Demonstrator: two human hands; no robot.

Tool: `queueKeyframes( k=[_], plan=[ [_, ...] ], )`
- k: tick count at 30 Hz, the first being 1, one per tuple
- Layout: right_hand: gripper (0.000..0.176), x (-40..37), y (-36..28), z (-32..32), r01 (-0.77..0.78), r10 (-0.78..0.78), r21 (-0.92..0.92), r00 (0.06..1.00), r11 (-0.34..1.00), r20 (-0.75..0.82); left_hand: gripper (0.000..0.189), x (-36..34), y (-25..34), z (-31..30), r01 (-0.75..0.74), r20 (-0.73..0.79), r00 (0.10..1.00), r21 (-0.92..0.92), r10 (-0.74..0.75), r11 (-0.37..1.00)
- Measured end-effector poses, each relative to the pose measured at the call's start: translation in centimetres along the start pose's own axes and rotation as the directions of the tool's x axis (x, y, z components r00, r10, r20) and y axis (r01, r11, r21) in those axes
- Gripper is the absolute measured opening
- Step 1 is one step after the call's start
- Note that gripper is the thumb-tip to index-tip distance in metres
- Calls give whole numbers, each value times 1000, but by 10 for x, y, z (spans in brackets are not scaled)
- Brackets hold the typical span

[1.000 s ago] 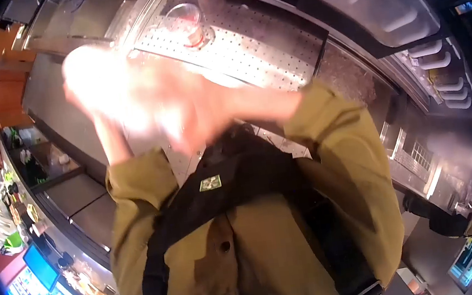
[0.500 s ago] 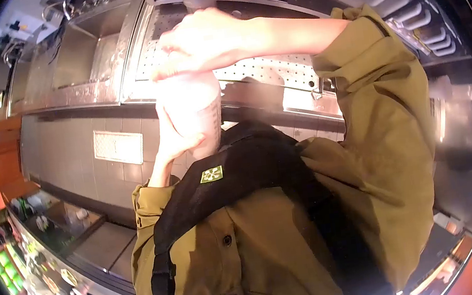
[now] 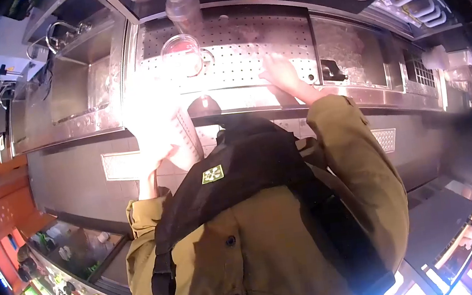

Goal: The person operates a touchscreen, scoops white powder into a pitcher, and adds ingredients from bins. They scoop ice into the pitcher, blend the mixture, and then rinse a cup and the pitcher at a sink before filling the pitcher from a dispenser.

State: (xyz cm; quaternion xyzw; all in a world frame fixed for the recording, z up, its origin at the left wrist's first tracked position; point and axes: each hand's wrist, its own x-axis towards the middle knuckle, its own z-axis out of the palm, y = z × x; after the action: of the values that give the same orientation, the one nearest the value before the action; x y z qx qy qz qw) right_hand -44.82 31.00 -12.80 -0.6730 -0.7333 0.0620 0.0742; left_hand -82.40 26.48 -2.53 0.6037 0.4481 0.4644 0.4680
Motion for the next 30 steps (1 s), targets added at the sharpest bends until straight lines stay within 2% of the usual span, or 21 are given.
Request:
queueKeyframes(
  k=[1,2,3,4,5,6,7,10,11,12,14,18,21,24,27,28,30],
  plan=[
    [58,1,-8,-10,-18,17,-31,999,999,-39,104,5,2,-3,-7,-5,1000,49,7,999],
    [57,10,-22,-25,92,-84,18,963,996,-257,104,9,5,-5,-9,6,1000,98,9,995],
    [56,24,-42,-47,205,-161,43,870,978,-467,104,15,7,-6,-21,17,1000,152,19,988],
    [57,42,-71,-77,379,-223,312,872,871,-436,104,28,7,-5,-28,50,999,194,19,981],
    [57,55,-106,-92,370,-198,726,928,580,-314,104,37,11,-6,-50,84,996,263,29,963],
    [54,62,-142,-111,331,-198,884,940,330,-278,103,48,13,-6,-64,121,992,321,26,945],
    [45,75,-163,-112,286,-223,919,948,272,-229,103,62,15,-5,-79,165,986,374,18,924],
    [38,116,-166,-94,224,-133,973,968,61,-215,103,101,21,-2,-144,310,950,519,-29,843],
    [29,117,-159,-99,332,-35,937,943,109,-330,103,111,23,0,-165,351,935,558,-51,813],
    [25,128,-151,-84,109,130,992,986,-68,-99,102,119,25,0,-185,385,920,591,-73,785],
    [24,138,-135,-77,-91,187,985,975,-149,118,102,132,28,1,-206,432,893,643,-127,737],
    [25,139,-132,-49,-15,226,977,972,-213,64,101,146,36,-9,-218,471,856,703,-214,677],
    [26,142,-130,-27,8,189,970,981,-241,39,101,155,40,-16,-269,491,847,727,-204,632],
    [26,148,-125,-9,28,136,963,991,-268,9,94,159,34,-18,-397,533,838,740,-113,543],
    [27,148,-123,-12,17,108,957,994,-289,15,96,165,31,-19,-429,547,826,767,-138,478],
    [28,146,-123,-16,-11,94,952,995,-307,42,96,167,32,-18,-404,540,820,781,-188,477],
    [29,145,-127,-19,-64,180,964,977,-260,113,96,169,44,-12,-354,520,803,808,-291,470]
  ],
)
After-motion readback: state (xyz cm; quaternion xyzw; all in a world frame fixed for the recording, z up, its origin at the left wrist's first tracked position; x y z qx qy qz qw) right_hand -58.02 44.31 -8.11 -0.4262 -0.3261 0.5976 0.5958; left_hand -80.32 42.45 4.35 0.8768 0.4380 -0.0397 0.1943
